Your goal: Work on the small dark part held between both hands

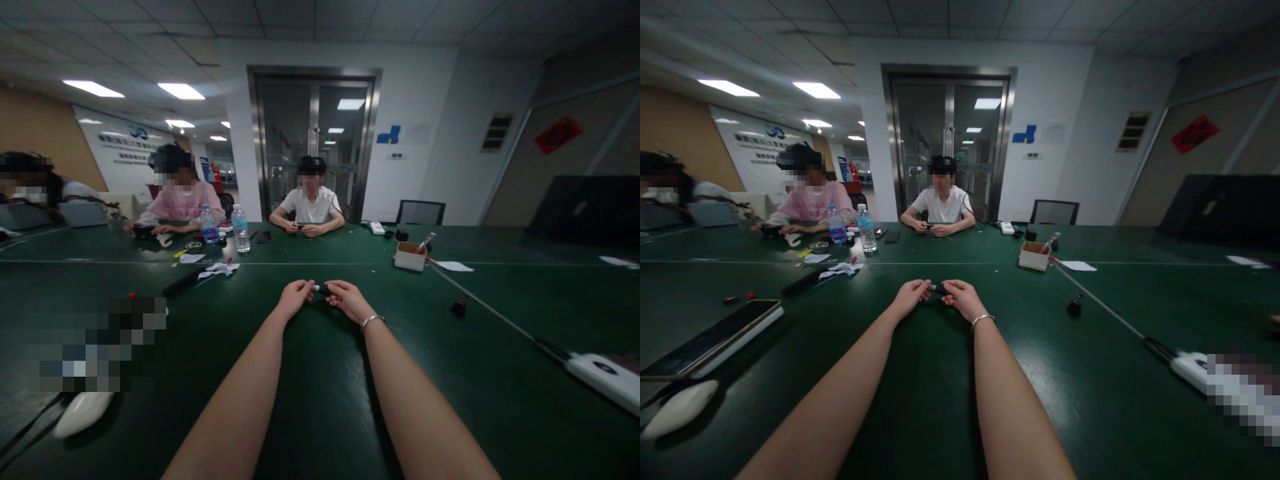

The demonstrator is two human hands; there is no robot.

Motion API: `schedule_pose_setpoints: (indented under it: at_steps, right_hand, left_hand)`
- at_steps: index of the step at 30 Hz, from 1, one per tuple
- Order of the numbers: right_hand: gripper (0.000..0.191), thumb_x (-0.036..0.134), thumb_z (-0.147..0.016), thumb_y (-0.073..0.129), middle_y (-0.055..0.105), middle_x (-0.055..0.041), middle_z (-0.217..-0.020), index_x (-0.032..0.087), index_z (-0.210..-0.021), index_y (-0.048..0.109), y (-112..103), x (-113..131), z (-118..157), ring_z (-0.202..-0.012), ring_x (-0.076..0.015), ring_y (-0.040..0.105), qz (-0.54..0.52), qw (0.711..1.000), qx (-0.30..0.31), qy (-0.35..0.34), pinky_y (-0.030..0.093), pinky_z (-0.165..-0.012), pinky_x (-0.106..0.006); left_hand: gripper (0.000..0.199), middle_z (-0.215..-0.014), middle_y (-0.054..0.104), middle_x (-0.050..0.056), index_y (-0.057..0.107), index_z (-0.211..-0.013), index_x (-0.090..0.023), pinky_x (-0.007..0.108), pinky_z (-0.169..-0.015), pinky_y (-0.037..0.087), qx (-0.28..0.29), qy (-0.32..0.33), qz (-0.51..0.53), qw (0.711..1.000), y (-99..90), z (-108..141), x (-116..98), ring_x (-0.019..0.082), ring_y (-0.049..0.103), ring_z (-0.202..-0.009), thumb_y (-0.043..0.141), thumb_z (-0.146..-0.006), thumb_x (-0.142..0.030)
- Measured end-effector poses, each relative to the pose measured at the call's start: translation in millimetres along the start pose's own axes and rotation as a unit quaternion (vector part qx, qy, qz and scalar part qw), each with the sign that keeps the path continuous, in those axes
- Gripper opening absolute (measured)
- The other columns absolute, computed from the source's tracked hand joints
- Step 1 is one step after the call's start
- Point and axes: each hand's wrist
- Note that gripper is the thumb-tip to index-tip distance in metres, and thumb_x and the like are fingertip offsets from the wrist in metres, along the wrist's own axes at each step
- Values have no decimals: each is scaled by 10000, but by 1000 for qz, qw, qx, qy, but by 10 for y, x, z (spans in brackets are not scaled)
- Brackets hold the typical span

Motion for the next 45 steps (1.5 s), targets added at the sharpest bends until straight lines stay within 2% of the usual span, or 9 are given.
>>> schedule_pose_setpoints:
  at_steps: [6, 10, 16, 21, 25, 30, 34, 40, 45]
  right_hand:
    - [119, 161, -765, 665, 640, -44, -676, 122, -871, 628, 0, 3, -12, -512, -93, 611, -10, 1000, -21, 5, 478, -445, -165]
    - [125, 161, -766, 664, 640, -43, -674, 118, -878, 627, 0, 5, -9, -516, -94, 613, -4, 1000, -15, 8, 477, -447, -166]
    - [141, 150, -746, 678, 649, -40, -697, 119, -874, 630, -8, -5, -9, -517, -86, 613, 2, 1000, 1, 4, 467, -450, -156]
    - [164, 127, -724, 690, 657, -47, -726, 117, -880, 637, -11, -7, -9, -525, -91, 617, 5, 1000, 7, 0, 477, -464, -170]
    - [168, 116, -733, 678, 658, -52, -739, 120, -896, 638, -2, 0, -6, -526, -94, 615, -3, 1000, -5, -1, 492, -469, -182]
    - [127, 113, -745, 667, 654, -61, -718, 105, -869, 642, 6, 1, -6, -541, -101, 618, -18, 1000, -19, 4, 496, -473, -181]
    - [128, 110, -731, 682, 660, -68, -723, 98, -854, 648, 5, -5, -14, -546, -101, 617, -18, 1000, -11, 7, 497, -478, -183]
    - [149, 90, -716, 687, 662, -65, -713, 95, -861, 653, -2, -19, -27, -540, -102, 620, -17, 1000, -12, 5, 496, -477, -181]
    - [177, 79, -697, 697, 662, -59, -707, 99, -869, 662, -3, -25, -22, -542, -102, 622, -12, 1000, -6, 0, 508, -496, -189]
  left_hand:
    - [421, -1003, 637, 94, 585, -1054, -160, 278, -717, 452, 2, 60, 74, 995, -15, 44, -64, 171, 606, -850, 679, -682, -336]
    - [397, -944, 639, 81, 598, -1031, -149, 296, -750, 462, 4, 66, 84, 994, -26, 59, -93, 159, 614, -800, 689, -668, -281]
    - [326, -761, 630, 32, 629, -951, -148, 246, -609, 440, 2, 48, 67, 997, -9, 43, -81, 122, 584, -631, 640, -713, -370]
    - [348, -679, 624, 33, 640, -862, -123, 217, -525, 380, -4, 17, 61, 998, -2, 9, -25, 119, 568, -597, 617, -722, -440]
    - [341, -724, 646, 46, 640, -854, -129, 234, -571, 415, 6, 9, 52, 999, 4, 9, -9, 139, 603, -652, 584, -755, -451]
    - [333, -886, 656, 72, 629, -948, -143, 277, -683, 472, 16, 28, 73, 997, 12, 31, -22, 153, 628, -738, 667, -707, -370]
    - [390, -800, 643, 41, 593, -1015, -158, 286, -682, 485, 17, 49, 79, 996, 2, 39, -21, 138, 620, -683, 683, -696, -363]
    - [316, -713, 651, 44, 609, -893, -140, 259, -594, 456, 9, 17, 59, 998, 4, 15, -11, 141, 611, -633, 626, -738, -416]
    - [303, -715, 660, 55, 612, -797, -140, 262, -606, 460, -17, 8, 67, 998, 28, 35, -59, 147, 612, -655, 642, -717, -430]
Point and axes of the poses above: each hand's wrist, its own z-axis away from the middle knuckle, its own y-axis out of the palm, x = y × z
